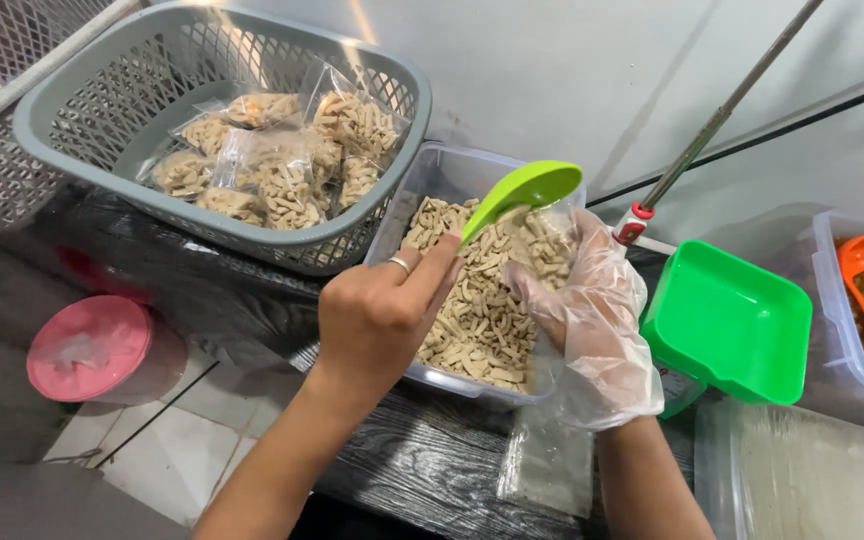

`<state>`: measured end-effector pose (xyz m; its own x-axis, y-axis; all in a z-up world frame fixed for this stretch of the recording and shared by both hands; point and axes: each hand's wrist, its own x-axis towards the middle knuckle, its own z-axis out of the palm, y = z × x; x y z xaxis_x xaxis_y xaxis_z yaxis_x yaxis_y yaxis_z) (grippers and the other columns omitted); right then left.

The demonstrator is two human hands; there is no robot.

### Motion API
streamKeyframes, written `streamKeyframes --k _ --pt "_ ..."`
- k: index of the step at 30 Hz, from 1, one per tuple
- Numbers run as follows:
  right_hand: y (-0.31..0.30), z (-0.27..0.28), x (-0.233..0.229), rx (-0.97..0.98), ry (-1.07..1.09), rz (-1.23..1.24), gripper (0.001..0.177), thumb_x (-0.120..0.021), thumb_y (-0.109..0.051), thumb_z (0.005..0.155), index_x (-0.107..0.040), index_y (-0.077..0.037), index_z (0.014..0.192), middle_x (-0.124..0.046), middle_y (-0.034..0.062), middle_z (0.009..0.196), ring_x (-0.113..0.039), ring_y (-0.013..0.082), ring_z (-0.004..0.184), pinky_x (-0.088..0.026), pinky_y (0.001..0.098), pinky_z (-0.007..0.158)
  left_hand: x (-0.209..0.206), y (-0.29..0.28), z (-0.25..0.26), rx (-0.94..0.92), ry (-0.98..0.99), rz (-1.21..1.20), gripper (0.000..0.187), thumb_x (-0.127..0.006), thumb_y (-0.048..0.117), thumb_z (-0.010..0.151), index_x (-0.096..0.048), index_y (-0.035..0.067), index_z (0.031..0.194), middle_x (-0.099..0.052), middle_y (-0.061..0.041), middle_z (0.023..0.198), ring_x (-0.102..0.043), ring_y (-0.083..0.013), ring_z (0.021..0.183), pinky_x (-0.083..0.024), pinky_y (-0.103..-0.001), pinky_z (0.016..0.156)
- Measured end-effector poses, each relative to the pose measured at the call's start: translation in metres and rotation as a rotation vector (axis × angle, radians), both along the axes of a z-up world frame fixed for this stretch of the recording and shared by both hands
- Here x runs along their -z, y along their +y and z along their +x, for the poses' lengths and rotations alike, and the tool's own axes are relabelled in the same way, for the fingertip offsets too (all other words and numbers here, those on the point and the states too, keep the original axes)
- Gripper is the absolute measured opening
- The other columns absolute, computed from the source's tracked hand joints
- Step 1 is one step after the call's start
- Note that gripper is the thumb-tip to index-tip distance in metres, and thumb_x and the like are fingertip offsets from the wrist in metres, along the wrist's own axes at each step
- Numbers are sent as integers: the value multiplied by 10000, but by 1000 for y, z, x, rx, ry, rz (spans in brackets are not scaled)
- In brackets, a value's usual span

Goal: Manually scooping snack pieces into plastic bags, weighing them on a scale, and organizing the filled bags.

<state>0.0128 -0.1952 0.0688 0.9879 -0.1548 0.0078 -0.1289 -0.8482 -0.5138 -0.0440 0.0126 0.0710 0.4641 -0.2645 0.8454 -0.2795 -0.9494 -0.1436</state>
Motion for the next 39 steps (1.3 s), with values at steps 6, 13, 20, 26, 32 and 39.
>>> streamKeyframes --k 6,13,20,26,32,39 --pt "2 0 3 -4 -96 174 936 -889 -604 629 -500 -334 1436 -630 59 1352 -586 309 1306 -494 471 1099 -6 -3 -2 10 -92 -86 172 -730 356 968 -789 235 1075 -505 93 601 -517 -87 439 -471 -224 460" --pt "22 -17 -11 -117 -294 439 903 -913 -418 726 -482 -142 1470 -650 208 1258 -621 423 1236 -493 540 1091 -19 -4 -12 88 -119 -236 190 -792 285 947 -812 143 1072 -586 31 606 -559 -128 445 -486 -238 472" --pt "8 -4 31 -359 -426 778 823 -846 -359 830 -360 -133 1454 -598 186 1194 -644 358 1149 -601 534 962 2 4 -5 15 -43 -340 237 -814 326 932 -799 156 1097 -651 26 658 -631 -148 489 -513 -261 489" --pt "-4 9 53 -296 -264 799 846 -925 -373 742 -463 -170 1421 -657 160 1187 -632 356 1212 -567 537 1008 40 9 6 -116 216 -275 264 -727 458 920 -748 256 1090 -664 -2 693 -690 -253 532 -562 -390 506" --pt "-13 1 52 -231 -379 844 763 -899 -275 747 -520 -196 1405 -739 72 1125 -676 204 1097 -589 401 955 78 14 20 -126 609 -186 286 -719 449 850 -732 275 1078 -694 -40 699 -740 -338 627 -589 -482 565" --pt "-69 -20 -2 -296 -724 974 826 -879 -156 768 -432 -97 1459 -659 132 1162 -675 231 1157 -581 338 1008 92 9 31 -111 973 -118 294 -702 435 849 -712 238 1066 -728 -83 782 -751 -396 731 -586 -523 659"
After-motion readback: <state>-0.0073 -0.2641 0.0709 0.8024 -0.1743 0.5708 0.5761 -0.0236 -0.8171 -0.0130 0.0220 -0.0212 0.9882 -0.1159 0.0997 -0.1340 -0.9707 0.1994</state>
